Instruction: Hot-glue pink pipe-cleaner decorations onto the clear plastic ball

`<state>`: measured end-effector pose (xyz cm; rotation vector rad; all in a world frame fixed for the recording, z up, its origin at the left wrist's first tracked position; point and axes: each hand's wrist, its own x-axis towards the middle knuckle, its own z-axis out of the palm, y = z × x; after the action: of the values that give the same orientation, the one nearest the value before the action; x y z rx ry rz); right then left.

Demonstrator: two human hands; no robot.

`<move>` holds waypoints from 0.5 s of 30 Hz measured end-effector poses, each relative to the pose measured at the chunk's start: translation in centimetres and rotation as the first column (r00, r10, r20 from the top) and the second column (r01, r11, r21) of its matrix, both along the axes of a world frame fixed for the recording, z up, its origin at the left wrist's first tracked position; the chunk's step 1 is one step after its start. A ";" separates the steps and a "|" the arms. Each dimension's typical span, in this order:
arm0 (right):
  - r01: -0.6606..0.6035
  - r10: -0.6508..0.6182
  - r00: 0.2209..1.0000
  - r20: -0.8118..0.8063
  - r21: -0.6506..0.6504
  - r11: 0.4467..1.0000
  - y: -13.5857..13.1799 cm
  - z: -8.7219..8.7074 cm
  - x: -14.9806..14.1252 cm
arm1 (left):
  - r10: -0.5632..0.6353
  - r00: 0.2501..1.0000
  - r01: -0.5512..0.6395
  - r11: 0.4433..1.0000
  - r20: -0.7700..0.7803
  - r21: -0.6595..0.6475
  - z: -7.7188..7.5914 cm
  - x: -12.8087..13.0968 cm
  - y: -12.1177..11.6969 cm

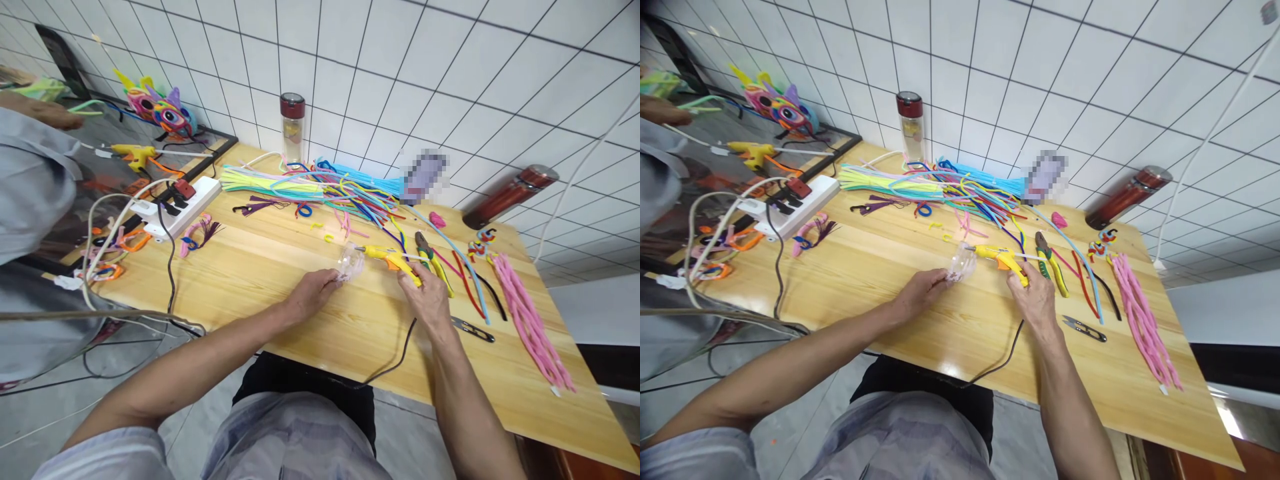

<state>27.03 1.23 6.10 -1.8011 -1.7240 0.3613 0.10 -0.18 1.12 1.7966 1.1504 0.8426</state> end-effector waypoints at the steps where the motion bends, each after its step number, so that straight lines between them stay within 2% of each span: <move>1: -0.003 0.003 1.000 -0.001 0.000 1.000 0.0 0.1 0.0 | -0.001 1.000 0.001 1.000 0.002 0.000 0.0 0.0 0.0; 9: 0.039 -0.038 0.999 -0.030 0.032 0.999 0.3 -0.1 -0.1 | 0.007 1.000 -0.008 1.000 -0.008 -0.013 0.1 0.0 0.0; 15: 0.006 -0.007 1.000 -0.023 -0.009 1.000 0.3 -0.4 -0.1 | 0.004 1.000 -0.004 1.000 0.005 -0.004 0.0 0.0 0.1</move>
<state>26.93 1.55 5.67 -1.8019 -1.7030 0.3860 0.09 -0.11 1.09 1.7880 1.1521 0.8460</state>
